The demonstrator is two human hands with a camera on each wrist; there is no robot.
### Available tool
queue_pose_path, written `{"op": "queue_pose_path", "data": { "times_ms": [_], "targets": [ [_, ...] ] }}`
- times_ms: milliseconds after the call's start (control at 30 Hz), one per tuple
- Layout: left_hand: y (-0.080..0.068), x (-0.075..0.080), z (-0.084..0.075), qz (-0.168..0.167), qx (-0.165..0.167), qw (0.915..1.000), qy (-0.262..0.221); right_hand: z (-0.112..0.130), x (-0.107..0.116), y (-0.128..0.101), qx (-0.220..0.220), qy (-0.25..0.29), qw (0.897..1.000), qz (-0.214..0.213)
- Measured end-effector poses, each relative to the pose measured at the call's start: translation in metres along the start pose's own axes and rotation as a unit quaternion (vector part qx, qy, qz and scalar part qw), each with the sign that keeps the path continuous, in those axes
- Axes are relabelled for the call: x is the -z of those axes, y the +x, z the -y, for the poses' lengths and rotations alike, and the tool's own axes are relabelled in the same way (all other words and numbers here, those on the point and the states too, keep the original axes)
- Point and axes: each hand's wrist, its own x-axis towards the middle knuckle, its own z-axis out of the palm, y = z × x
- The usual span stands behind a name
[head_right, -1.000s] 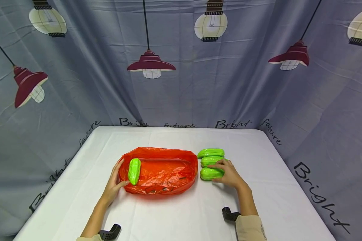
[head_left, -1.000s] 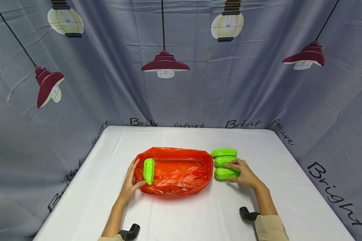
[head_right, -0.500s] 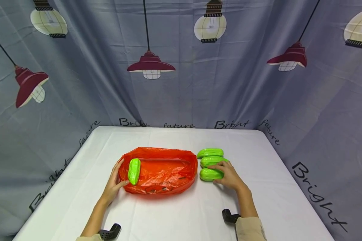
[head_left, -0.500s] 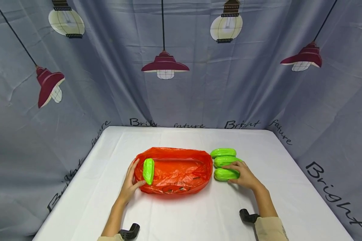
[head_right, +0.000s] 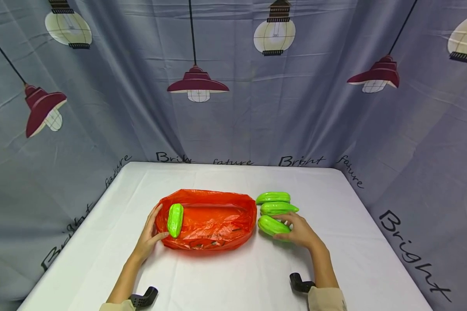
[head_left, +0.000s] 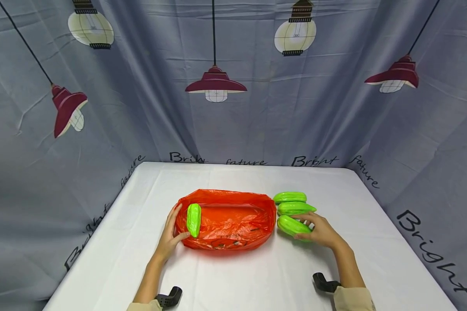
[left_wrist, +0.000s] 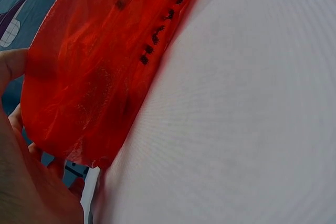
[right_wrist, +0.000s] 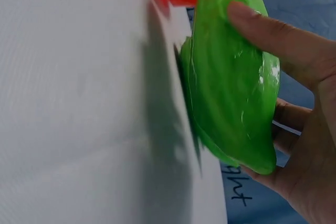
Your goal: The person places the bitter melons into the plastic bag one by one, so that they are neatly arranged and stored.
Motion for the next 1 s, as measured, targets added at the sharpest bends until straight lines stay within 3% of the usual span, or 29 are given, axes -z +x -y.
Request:
{"op": "queue_pose_path", "data": {
  "times_ms": [567,1000],
  "targets": [
    [0.0,-0.001,-0.003,0.0,-0.004,1.0,0.007,0.05,0.019,0.022,-0.004,0.025,0.997,-0.073],
    [0.0,-0.001,-0.003,0.004,-0.003,1.0,0.007,0.09,0.008,0.047,-0.013,0.044,0.98,-0.194]
  ]
}}
